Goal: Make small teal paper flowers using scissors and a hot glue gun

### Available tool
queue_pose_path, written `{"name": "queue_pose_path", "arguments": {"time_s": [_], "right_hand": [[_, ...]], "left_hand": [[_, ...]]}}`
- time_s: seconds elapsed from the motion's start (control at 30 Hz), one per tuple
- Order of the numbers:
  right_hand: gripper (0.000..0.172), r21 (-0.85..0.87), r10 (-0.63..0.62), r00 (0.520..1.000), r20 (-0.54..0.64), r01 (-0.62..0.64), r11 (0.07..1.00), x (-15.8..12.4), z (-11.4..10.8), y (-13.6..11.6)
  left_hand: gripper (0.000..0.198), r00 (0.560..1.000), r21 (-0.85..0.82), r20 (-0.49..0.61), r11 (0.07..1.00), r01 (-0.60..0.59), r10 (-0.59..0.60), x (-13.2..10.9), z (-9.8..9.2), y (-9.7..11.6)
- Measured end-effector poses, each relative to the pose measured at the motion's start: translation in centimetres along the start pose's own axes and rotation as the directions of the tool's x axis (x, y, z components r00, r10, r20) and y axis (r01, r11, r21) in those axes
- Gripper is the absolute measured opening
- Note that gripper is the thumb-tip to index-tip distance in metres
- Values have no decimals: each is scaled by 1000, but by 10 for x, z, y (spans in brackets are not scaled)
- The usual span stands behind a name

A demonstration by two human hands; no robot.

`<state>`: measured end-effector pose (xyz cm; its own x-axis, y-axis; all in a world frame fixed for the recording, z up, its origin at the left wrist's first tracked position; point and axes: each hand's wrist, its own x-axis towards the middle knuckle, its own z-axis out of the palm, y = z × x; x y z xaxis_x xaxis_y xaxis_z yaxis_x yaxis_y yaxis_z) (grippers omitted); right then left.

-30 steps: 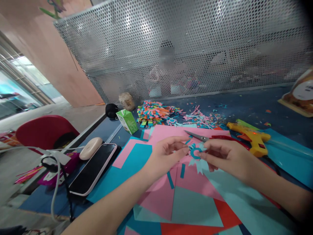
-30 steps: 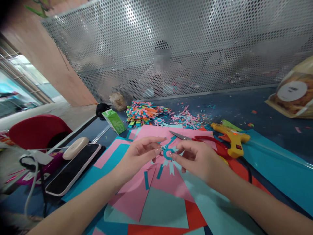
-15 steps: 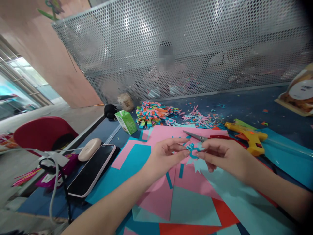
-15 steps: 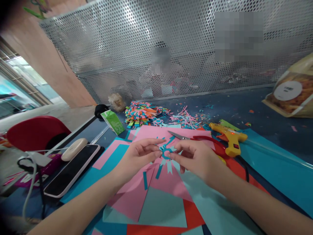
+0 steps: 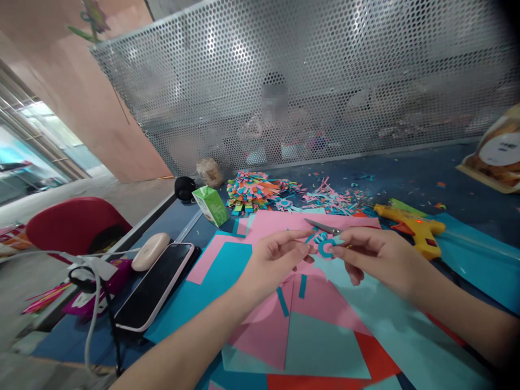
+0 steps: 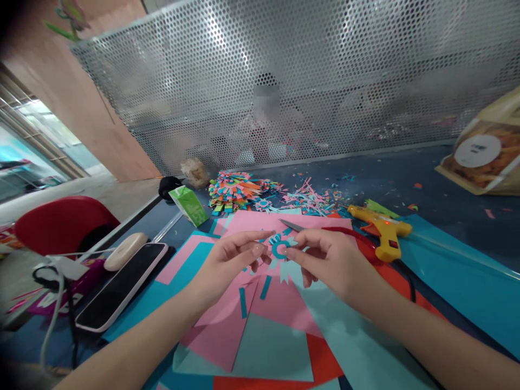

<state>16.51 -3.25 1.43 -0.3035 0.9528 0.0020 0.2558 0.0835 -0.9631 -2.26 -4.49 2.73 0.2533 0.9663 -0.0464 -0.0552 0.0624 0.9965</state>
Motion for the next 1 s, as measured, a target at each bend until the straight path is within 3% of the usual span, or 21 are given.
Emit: {"name": "queue_pose_path", "arguments": {"time_s": [0.3, 0.47, 0.7, 0.8, 0.87, 1.0], "right_hand": [[36, 38, 57, 996, 68, -59, 998, 2, 0, -3], [30, 92, 71, 990, 122, -83, 992, 1, 0, 0], [37, 91, 81, 995, 62, -87, 992, 6, -3, 0], [38, 57, 62, 997, 38, -64, 996, 10, -10, 1], [37, -22, 29, 1000, 0, -29, 999, 13, -14, 4], [36, -271, -23, 996, -87, -2, 963, 16, -15, 13]], "left_hand": [[33, 996, 49, 20, 995, -82, 82, 1, 0, -4], [32, 995, 73, 44, 993, -96, 93, 0, 0, -3], [32, 978, -74, 78, 979, -190, 196, 0, -7, -4], [29, 951, -153, 21, 941, -302, 309, 0, -10, -4], [29, 934, -120, -56, 926, -358, 353, 0, -9, -3], [23, 934, 84, -171, 949, -302, 313, 3, -8, -3]]}}
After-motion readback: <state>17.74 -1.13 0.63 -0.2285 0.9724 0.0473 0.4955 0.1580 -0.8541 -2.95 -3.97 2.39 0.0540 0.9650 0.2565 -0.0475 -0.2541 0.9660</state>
